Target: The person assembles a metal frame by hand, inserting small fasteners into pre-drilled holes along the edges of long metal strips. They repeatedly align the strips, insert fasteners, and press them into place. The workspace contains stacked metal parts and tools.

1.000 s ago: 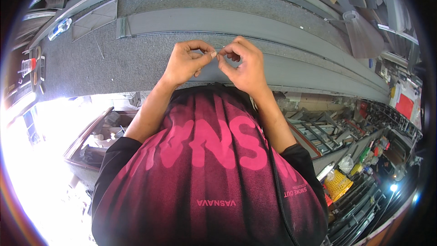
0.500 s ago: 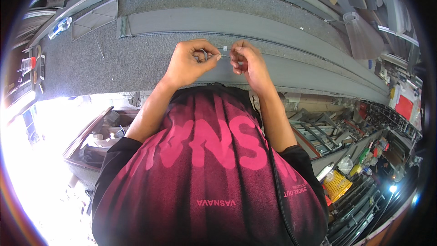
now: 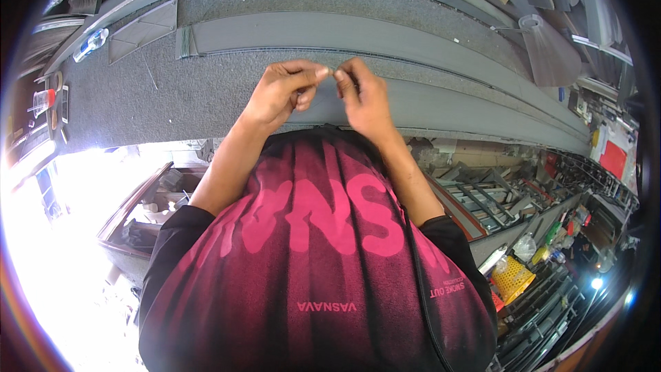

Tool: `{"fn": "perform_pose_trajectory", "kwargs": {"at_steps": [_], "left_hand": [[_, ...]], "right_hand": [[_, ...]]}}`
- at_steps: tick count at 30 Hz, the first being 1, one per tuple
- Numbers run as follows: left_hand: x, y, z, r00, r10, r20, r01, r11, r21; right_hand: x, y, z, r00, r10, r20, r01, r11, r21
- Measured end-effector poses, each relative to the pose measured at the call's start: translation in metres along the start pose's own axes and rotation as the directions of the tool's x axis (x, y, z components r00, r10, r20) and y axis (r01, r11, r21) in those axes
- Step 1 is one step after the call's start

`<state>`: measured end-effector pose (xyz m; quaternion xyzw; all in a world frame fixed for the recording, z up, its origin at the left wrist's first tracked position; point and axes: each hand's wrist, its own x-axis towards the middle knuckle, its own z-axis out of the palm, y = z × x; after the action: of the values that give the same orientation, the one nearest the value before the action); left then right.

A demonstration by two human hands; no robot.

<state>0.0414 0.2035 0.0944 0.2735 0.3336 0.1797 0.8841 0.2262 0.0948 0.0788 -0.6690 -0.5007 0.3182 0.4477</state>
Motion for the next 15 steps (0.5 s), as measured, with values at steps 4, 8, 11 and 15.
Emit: {"fn": "perform_pose_trajectory", "kwargs": {"at_steps": [4, 8, 11, 15], "left_hand": [[0.016, -0.014, -0.004, 0.988, -0.042, -0.15, 0.048, 0.998, 0.037], [0.018, -0.03, -0.013, 0.952, 0.305, -0.012, -0.242, 0.778, 0.579], [0.016, -0.03, -0.018, 0.893, 0.406, 0.193, -0.4, 0.52, 0.754], [0.013, -0.02, -0.015, 0.995, 0.098, -0.034, -0.051, 0.751, 0.659]], "right_hand": [[-0.008, -0.003, 0.01, 0.984, -0.171, 0.047, 0.177, 0.967, -0.185], [-0.006, -0.003, -0.009, 0.994, -0.049, 0.097, 0.061, 0.99, -0.125], [-0.007, -0.004, -0.016, 0.982, 0.131, 0.134, -0.14, 0.988, 0.058], [-0.011, -0.002, -0.011, 0.931, 0.313, 0.189, -0.366, 0.796, 0.482]]}}
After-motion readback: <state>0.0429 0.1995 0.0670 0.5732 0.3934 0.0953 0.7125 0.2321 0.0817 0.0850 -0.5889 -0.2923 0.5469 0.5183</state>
